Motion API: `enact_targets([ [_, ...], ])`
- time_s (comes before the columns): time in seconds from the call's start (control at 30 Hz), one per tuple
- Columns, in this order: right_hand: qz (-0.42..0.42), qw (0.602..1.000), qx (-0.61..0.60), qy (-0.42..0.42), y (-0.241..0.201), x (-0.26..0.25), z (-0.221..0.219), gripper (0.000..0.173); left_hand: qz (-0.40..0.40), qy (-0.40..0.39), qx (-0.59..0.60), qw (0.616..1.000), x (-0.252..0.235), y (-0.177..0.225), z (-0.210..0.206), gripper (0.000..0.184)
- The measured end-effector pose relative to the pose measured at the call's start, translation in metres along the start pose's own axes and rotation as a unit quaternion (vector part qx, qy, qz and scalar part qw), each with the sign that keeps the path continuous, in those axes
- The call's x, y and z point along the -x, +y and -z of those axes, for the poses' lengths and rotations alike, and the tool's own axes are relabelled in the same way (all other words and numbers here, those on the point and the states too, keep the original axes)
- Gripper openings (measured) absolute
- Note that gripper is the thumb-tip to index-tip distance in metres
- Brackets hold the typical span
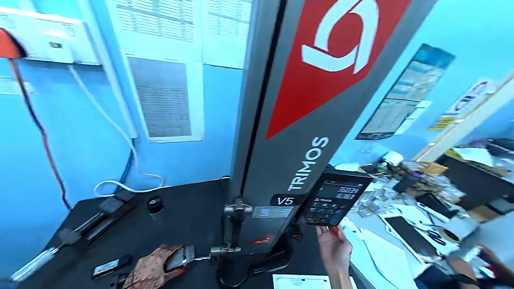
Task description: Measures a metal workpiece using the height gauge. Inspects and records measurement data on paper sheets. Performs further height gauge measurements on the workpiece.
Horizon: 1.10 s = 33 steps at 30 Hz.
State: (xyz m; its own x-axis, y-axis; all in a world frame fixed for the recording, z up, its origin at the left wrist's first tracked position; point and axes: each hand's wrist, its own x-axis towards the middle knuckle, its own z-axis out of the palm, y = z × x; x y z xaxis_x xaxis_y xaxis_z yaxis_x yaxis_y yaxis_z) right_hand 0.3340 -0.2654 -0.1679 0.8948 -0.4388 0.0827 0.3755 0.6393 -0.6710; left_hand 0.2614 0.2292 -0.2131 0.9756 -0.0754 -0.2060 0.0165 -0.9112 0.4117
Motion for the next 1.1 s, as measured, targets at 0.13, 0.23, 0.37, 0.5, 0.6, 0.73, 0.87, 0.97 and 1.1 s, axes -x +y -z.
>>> enact_targets([
  [0.13,0.049,0.997,0.059,-0.021,-0.004,0.008,-0.003,0.048,-0.085,0.043,-0.027,0.995,-0.026,-0.040,-0.027,0.077],
  [0.23,0.074,0.984,0.159,-0.032,-0.005,0.001,0.000,0.033,-0.054,-0.003,-0.027,0.998,-0.018,-0.011,-0.005,0.071],
  [0.37,0.076,0.986,0.143,-0.030,0.002,-0.005,0.001,0.043,-0.033,0.008,-0.074,0.997,-0.022,-0.009,-0.016,0.080],
  [0.5,-0.042,0.973,0.227,0.020,0.028,-0.021,0.021,0.056,-0.024,0.024,-0.076,0.997,-0.025,-0.013,-0.024,0.083],
  [0.6,-0.174,0.855,0.484,-0.063,0.039,-0.019,0.033,0.041,-0.036,0.025,-0.084,0.996,-0.028,-0.014,-0.025,0.083],
  [0.73,-0.184,0.848,0.479,-0.128,0.047,-0.023,0.043,0.025,-0.068,0.046,-0.083,0.993,-0.033,-0.019,-0.028,0.083],
  [0.87,-0.129,0.887,0.409,-0.170,0.043,-0.023,0.059,0.056,-0.096,0.044,-0.078,0.991,-0.037,-0.020,-0.027,0.083],
  [0.97,-0.101,0.910,0.366,-0.170,0.044,-0.024,0.056,0.076,-0.103,0.039,-0.073,0.991,-0.038,-0.018,-0.025,0.081],
  [1.1,-0.144,0.868,0.452,-0.148,0.048,-0.024,0.047,0.042,-0.105,0.036,-0.077,0.991,-0.038,-0.014,-0.024,0.081],
])
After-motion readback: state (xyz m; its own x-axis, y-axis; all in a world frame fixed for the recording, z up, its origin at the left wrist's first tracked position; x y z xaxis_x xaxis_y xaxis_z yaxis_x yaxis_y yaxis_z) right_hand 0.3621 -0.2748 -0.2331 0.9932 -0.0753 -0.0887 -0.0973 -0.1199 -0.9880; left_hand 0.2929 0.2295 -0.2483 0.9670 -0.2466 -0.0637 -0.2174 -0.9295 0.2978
